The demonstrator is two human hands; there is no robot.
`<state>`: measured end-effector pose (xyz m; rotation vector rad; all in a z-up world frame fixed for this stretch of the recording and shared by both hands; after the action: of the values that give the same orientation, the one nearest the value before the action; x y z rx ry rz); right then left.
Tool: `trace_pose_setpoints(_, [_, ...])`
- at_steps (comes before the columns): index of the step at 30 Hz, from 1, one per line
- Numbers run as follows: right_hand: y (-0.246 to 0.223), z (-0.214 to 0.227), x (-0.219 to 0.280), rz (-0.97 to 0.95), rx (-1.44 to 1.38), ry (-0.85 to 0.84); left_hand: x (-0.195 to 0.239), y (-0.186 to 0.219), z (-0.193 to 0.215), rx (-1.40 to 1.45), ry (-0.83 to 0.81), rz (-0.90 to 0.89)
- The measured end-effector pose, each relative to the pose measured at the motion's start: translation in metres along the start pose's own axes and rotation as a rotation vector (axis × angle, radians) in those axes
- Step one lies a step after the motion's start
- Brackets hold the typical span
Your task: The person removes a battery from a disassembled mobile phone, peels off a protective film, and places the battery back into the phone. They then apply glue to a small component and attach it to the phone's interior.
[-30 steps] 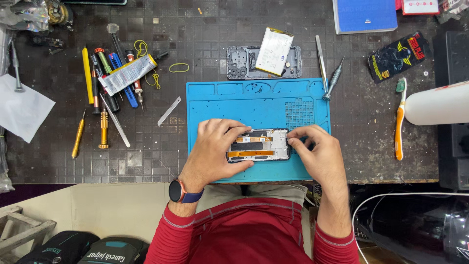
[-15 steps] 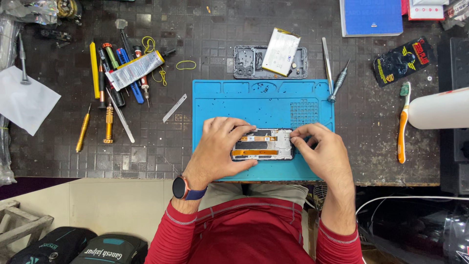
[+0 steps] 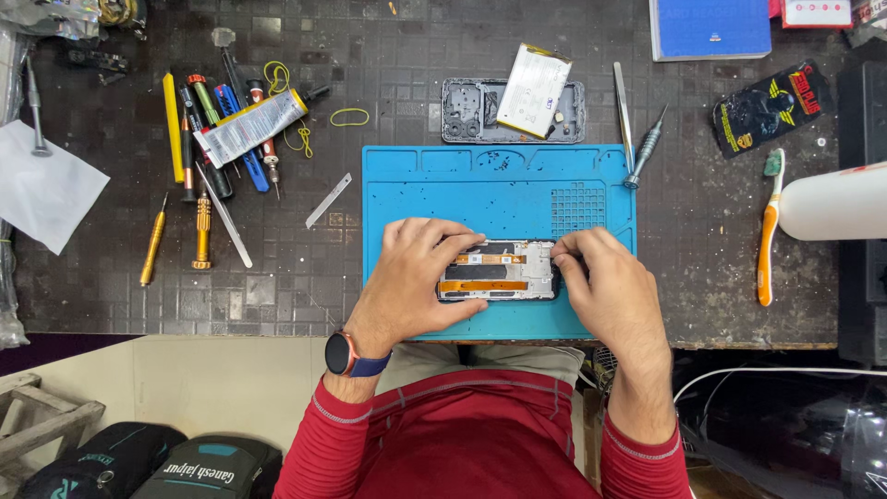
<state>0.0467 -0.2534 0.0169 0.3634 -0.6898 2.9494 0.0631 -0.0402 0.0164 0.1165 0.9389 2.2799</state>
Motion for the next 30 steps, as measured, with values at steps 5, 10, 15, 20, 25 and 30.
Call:
trace_pose_setpoints(5, [-0.008, 0.003, 0.002, 0.034, 0.072, 0.024, 0.0, 0.0, 0.0, 0.003, -0.003, 0.003])
trace_pose_setpoints(10, [-0.016, 0.007, 0.006, 0.062, 0.11, 0.082, 0.0, 0.0, 0.001, 0.009, -0.001, 0.003])
trace_pose_setpoints(15, [-0.021, 0.011, 0.019, 0.103, 0.088, 0.176, -0.001, 0.0, 0.001, 0.013, 0.0, 0.0])
trace_pose_setpoints(20, [-0.023, 0.007, 0.037, 0.143, 0.101, 0.247, -0.001, 0.0, 0.001, 0.006, -0.003, 0.0])
trace_pose_setpoints(25, [-0.02, 0.002, 0.042, 0.164, 0.055, 0.305, -0.001, -0.001, 0.001, 0.005, -0.005, 0.005])
trace_pose_setpoints(30, [-0.004, 0.0, 0.042, 0.103, -0.11, 0.296, -0.001, 0.0, 0.0, 0.008, -0.011, 0.017])
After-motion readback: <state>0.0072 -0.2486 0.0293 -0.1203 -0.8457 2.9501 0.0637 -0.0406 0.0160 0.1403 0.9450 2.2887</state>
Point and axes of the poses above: each hand's wrist, its own x-axis away from the middle knuckle, its own z-axis out of the back of the hand, y = z × x, the point moved 8 cm from there along -x, towards the middle knuckle, and after that the axes turned 7 degrees about -y, right-handed, at the moved point
